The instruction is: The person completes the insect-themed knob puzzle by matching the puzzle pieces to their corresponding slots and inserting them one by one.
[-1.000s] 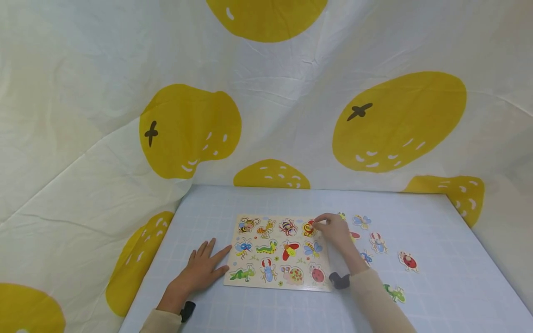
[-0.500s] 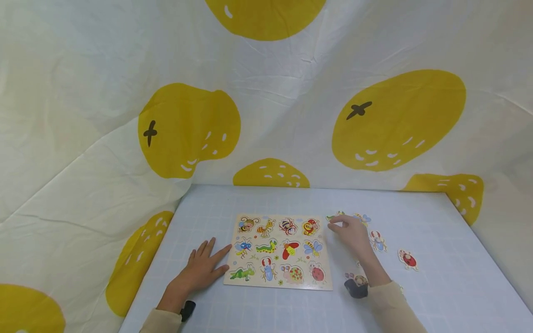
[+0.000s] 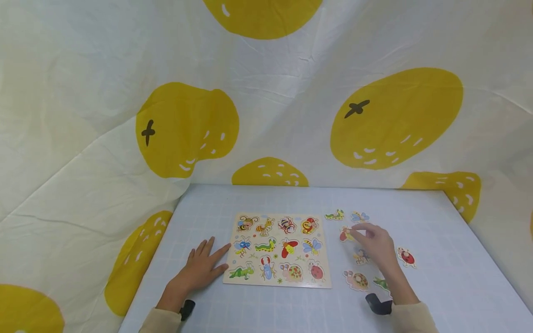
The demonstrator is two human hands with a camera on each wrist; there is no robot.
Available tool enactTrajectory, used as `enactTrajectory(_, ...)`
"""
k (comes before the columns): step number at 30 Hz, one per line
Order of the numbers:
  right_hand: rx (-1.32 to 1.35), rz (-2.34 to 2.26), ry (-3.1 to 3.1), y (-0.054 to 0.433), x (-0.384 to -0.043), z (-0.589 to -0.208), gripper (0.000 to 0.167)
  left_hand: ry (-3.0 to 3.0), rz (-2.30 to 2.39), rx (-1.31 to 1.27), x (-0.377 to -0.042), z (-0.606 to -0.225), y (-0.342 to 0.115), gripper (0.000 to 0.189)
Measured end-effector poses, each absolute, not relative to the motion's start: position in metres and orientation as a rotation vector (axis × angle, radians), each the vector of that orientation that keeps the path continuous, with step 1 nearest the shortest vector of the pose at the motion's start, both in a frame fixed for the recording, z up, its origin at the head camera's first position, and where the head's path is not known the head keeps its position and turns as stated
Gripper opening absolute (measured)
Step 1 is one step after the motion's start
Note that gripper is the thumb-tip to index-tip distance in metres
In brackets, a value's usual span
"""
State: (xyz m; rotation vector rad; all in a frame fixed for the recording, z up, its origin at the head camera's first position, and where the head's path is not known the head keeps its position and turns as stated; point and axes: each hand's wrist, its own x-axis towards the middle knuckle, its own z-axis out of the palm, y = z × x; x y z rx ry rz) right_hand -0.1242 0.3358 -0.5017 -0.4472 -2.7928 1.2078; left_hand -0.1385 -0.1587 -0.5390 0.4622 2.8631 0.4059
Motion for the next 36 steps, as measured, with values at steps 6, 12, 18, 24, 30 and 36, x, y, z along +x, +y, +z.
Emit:
enactTrajectory(6,-0.519,1.214,-2.803,0.347,-0.111,-0.517,0.051,2.871,0.409,0.465,-0.139,-0.540,-0.160,0.061)
enactTrajectory(12,-0.623,1.238,-2.779,0.353,-0.103,-0.537,0.047,2.877,0.418,0.477,-0.139,-0.540,-0.160,0.061)
enactTrajectory(18,-0.646,1.241,-2.801,0.360,-0.097,-0.545,0.048,2.879,0.427,0.474,-0.138,-0.539,-0.159,0.060)
enactTrajectory(24,-0.674,1.306,-2.847,0.365,-0.095,-0.546,0.050,2.878,0.433,0.466,-0.137,-0.538,-0.159,0.060)
enactTrajectory(30,-0.661,1.254,-2.883,0.367,-0.097,-0.548,0.048,2.878,0.435,0.461,-0.138,-0.540,-0.159,0.060)
enactTrajectory(36,-0.646,1.230,-2.904,0.368,-0.097,-0.550,0.044,2.870,0.442,0.455,-0.137,-0.539,-0.159,0.060)
